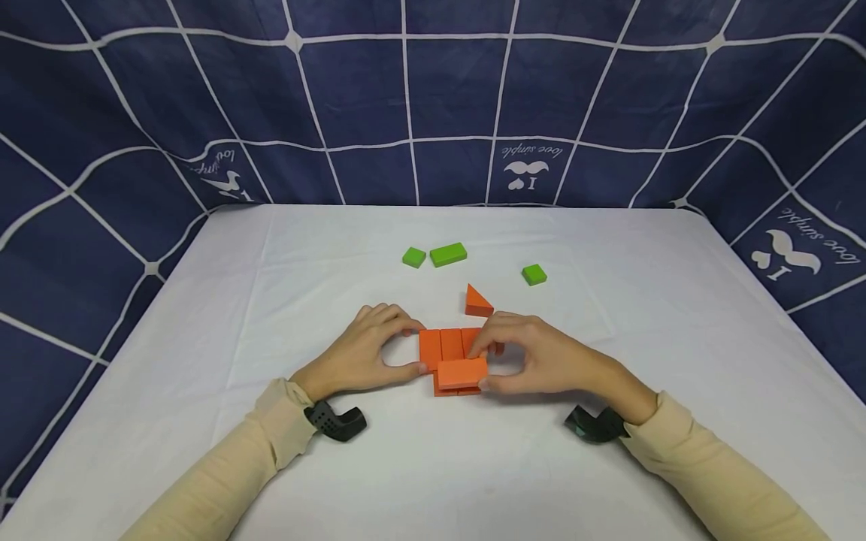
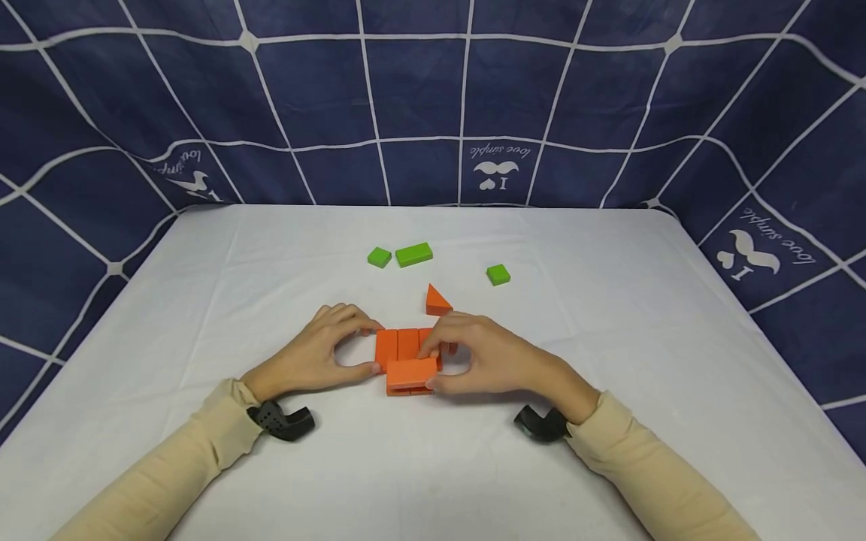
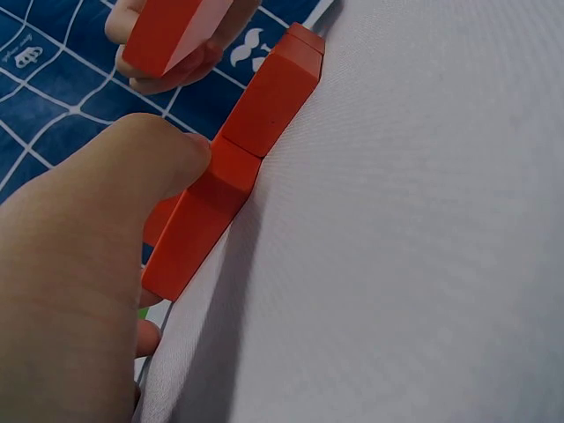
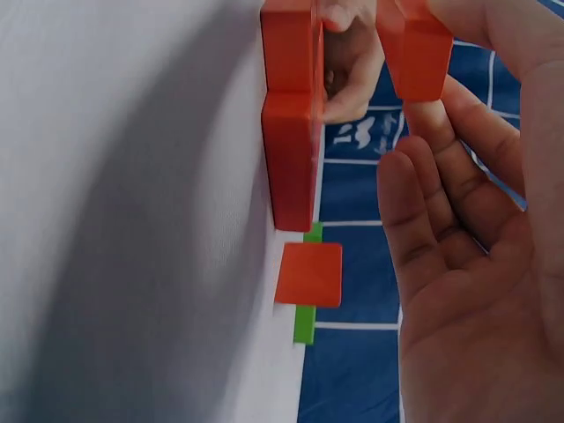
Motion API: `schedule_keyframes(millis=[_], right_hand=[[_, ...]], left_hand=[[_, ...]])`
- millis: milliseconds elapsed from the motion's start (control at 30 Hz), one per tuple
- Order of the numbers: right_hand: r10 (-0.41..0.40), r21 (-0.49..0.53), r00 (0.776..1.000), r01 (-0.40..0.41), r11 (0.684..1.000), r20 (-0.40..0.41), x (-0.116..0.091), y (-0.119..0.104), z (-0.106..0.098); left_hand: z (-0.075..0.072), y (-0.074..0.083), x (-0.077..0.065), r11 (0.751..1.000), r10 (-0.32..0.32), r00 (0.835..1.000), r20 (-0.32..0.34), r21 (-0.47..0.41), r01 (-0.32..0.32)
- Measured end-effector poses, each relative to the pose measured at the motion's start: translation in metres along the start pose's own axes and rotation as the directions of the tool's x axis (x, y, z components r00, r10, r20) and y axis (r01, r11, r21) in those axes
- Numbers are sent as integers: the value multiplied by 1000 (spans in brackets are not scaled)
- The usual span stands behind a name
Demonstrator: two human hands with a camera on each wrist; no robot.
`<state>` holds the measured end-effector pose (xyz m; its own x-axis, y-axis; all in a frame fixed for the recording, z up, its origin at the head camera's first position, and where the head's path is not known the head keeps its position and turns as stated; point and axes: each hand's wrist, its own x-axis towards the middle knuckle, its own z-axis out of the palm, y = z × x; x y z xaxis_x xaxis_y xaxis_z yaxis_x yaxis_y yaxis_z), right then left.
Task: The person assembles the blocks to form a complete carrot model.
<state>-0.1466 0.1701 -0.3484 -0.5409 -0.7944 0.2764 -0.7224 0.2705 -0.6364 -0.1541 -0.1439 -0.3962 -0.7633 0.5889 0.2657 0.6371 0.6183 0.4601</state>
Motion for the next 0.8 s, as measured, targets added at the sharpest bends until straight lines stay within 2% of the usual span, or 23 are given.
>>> schedule_keyframes(millis=[233, 467, 800], right_hand=[[5, 14, 994, -7, 1000, 107, 1, -5, 5], [4, -12, 984, -2, 1000, 177, 0, -5, 12], [43, -83, 975, -25, 996, 220, 0, -6, 15]], left_hand=[[-1, 1, 0, 1000, -8, 1000, 9, 0, 8], [0, 0, 1, 1000, -4, 1000, 2, -5, 4], [0, 0, 0, 1000, -7, 1000, 0, -5, 7]])
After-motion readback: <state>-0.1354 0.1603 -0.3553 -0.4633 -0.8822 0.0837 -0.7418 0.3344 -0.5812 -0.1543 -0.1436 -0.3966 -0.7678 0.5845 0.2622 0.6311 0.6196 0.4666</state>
